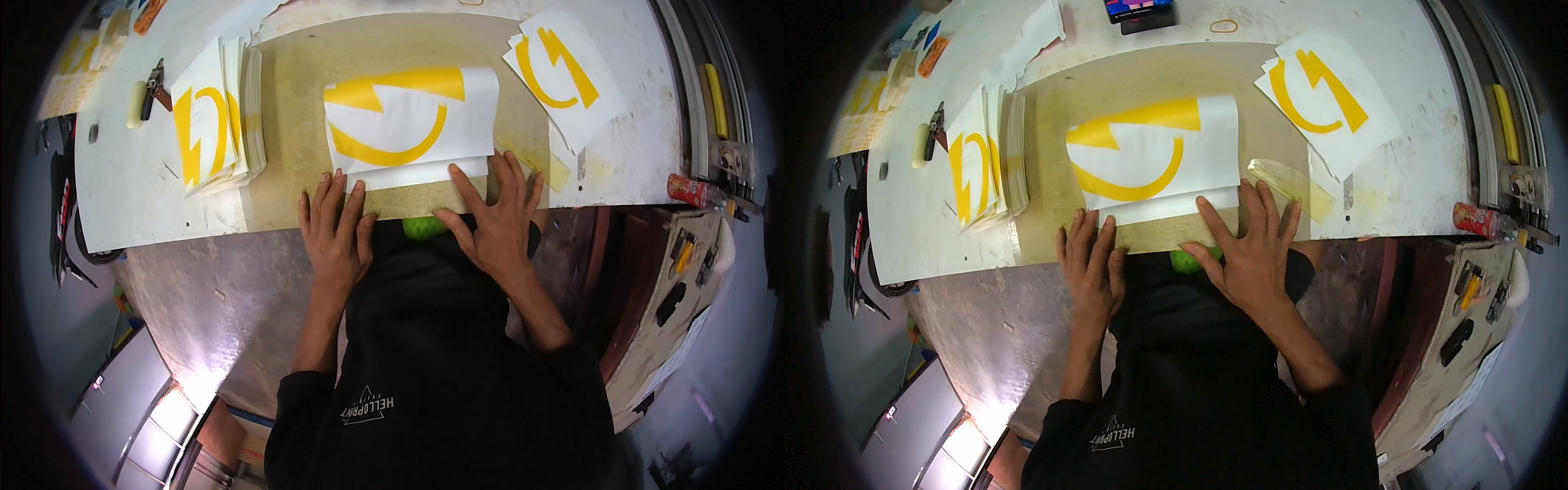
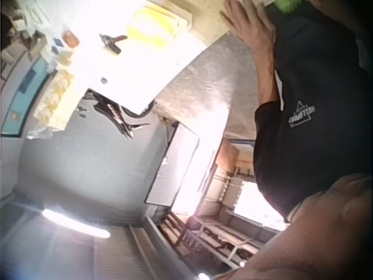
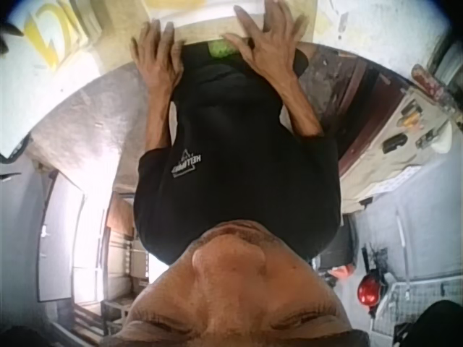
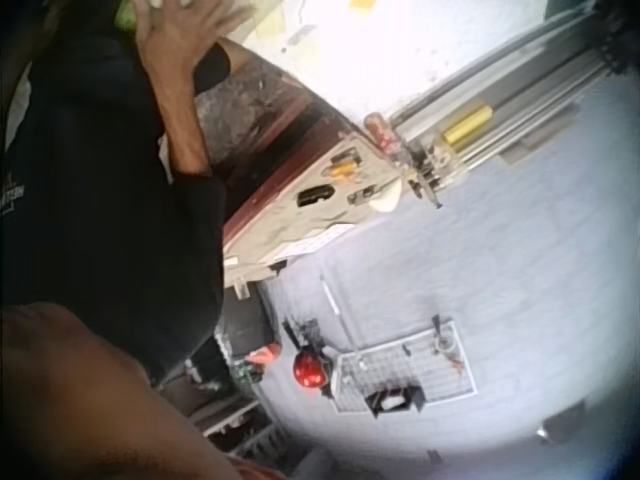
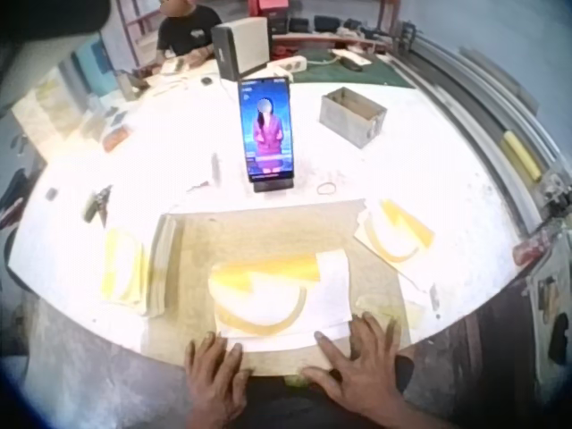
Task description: The person repeatedly peels yellow lightning-bolt stickers from their white backing sheets using both hands. The peeled stickers are placed into a growing stack on the left side of the table while the backing sheets are set aside on the right.
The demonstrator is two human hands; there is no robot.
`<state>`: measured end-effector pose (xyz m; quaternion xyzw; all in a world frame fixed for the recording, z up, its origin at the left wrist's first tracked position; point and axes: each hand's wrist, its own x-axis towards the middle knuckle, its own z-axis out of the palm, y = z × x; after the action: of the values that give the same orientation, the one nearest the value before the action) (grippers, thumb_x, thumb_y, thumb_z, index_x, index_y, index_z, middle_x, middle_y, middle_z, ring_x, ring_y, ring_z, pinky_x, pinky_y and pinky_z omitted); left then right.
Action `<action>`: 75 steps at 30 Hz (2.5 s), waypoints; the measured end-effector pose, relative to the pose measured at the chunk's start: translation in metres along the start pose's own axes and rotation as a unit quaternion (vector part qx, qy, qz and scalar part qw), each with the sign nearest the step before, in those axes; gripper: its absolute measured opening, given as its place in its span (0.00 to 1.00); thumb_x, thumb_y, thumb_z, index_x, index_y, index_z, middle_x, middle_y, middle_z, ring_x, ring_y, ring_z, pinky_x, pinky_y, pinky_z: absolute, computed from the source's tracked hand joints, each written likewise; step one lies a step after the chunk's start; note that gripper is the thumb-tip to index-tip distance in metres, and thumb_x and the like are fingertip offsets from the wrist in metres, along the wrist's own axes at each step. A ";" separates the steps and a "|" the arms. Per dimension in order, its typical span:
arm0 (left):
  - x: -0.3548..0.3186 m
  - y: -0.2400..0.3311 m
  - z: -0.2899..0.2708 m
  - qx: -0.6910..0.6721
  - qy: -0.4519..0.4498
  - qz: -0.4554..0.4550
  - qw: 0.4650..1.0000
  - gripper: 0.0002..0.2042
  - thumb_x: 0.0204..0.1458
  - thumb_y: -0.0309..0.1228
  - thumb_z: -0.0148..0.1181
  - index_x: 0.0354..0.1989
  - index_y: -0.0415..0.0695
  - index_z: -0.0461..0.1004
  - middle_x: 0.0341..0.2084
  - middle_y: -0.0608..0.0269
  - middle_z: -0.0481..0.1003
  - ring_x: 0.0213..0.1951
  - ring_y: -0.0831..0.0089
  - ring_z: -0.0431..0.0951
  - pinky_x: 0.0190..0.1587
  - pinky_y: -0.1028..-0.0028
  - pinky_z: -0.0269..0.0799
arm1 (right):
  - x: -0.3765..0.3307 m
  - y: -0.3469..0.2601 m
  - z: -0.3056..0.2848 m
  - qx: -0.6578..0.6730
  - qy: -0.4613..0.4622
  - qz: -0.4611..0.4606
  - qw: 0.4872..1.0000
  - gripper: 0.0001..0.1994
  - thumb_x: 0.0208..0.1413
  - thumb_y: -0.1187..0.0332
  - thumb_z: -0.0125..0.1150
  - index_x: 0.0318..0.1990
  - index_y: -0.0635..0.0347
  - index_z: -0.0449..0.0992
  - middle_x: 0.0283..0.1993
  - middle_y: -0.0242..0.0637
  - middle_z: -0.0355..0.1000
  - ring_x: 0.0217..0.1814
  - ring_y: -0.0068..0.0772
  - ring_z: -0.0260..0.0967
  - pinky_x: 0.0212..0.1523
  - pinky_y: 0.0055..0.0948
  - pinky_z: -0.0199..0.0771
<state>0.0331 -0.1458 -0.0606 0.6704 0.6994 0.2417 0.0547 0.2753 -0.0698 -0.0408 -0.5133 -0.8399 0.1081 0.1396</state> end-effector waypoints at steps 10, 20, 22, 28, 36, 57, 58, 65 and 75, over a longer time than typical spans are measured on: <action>0.004 0.006 -0.001 -0.005 0.017 -0.007 1.000 0.18 0.61 0.29 0.62 0.61 0.46 0.79 0.62 0.49 0.74 0.70 0.51 0.68 0.75 0.46 0.49 | -0.013 0.018 -0.008 -0.023 0.029 0.027 0.999 0.25 0.58 0.44 0.69 0.61 0.37 0.80 0.73 0.52 0.58 0.80 0.58 0.48 0.74 0.78 0.28; 0.031 0.017 0.011 -0.037 0.175 -0.064 0.982 0.08 0.47 0.28 0.76 0.35 0.44 0.84 0.45 0.57 0.78 0.52 0.57 0.77 0.58 0.56 0.66 | -0.019 -0.011 -0.013 0.128 0.170 -0.099 0.972 0.15 0.54 0.65 0.74 0.47 0.61 0.84 0.59 0.48 0.73 0.66 0.54 0.68 0.73 0.63 0.55; 0.034 0.017 0.011 -0.038 0.183 -0.068 0.980 0.07 0.46 0.29 0.76 0.32 0.46 0.84 0.44 0.59 0.78 0.50 0.59 0.76 0.57 0.57 0.65 | 0.002 -0.037 -0.011 0.181 0.118 -0.204 0.955 0.15 0.57 0.65 0.71 0.49 0.63 0.83 0.60 0.49 0.73 0.66 0.54 0.69 0.71 0.60 0.60; 0.038 0.019 0.007 -0.055 0.177 -0.087 0.979 0.06 0.47 0.30 0.73 0.28 0.47 0.80 0.45 0.61 0.78 0.50 0.57 0.74 0.57 0.56 0.63 | 0.106 -0.060 0.025 0.033 0.003 -0.243 0.970 0.23 0.67 0.58 0.59 0.64 0.61 0.75 0.71 0.47 0.68 0.77 0.54 0.58 0.77 0.61 0.52; 0.041 0.020 0.000 -0.054 0.136 -0.090 0.985 0.10 0.48 0.30 0.73 0.40 0.48 0.82 0.47 0.61 0.76 0.53 0.57 0.72 0.57 0.56 0.60 | 0.142 -0.038 0.029 -0.042 -0.083 -0.261 0.961 0.32 0.72 0.47 0.49 0.75 0.56 0.63 0.82 0.38 0.52 0.85 0.49 0.44 0.81 0.63 0.35; 0.114 -0.019 -0.039 -0.027 -0.182 0.055 0.981 0.51 0.41 0.42 0.80 0.74 0.40 0.58 0.76 0.47 0.54 0.78 0.50 0.51 0.75 0.45 0.46 | 0.178 -0.029 0.021 -0.028 -0.117 -0.263 0.957 0.40 0.63 0.43 0.58 0.76 0.58 0.60 0.81 0.37 0.56 0.85 0.41 0.46 0.81 0.67 0.29; 0.127 -0.022 -0.038 0.000 -0.252 0.053 0.966 0.64 0.34 0.49 0.83 0.78 0.38 0.47 0.79 0.46 0.46 0.80 0.50 0.42 0.78 0.44 0.36 | 0.177 -0.028 0.022 -0.021 -0.114 -0.255 0.960 0.41 0.63 0.43 0.58 0.76 0.59 0.60 0.81 0.37 0.55 0.85 0.41 0.46 0.81 0.67 0.28; 0.158 -0.019 -0.038 0.121 -0.299 0.047 0.945 0.79 0.18 0.60 0.85 0.79 0.35 0.41 0.81 0.48 0.42 0.81 0.51 0.39 0.78 0.40 0.31 | 0.175 -0.027 0.034 -0.003 -0.079 -0.214 0.974 0.44 0.64 0.38 0.52 0.76 0.64 0.58 0.82 0.44 0.52 0.85 0.39 0.45 0.80 0.68 0.25; 0.162 -0.015 -0.039 0.147 -0.315 0.035 0.937 0.82 0.14 0.63 0.84 0.80 0.37 0.39 0.81 0.51 0.38 0.81 0.50 0.37 0.78 0.37 0.33 | 0.133 0.000 0.016 -0.154 -0.001 -0.136 0.979 0.38 0.71 0.45 0.47 0.75 0.70 0.58 0.80 0.49 0.55 0.84 0.42 0.47 0.80 0.69 0.31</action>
<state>-0.0117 0.0002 0.0070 0.7368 0.6501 -0.0857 0.1649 0.2116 0.0484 -0.0392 -0.4097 -0.9085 -0.0417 0.0711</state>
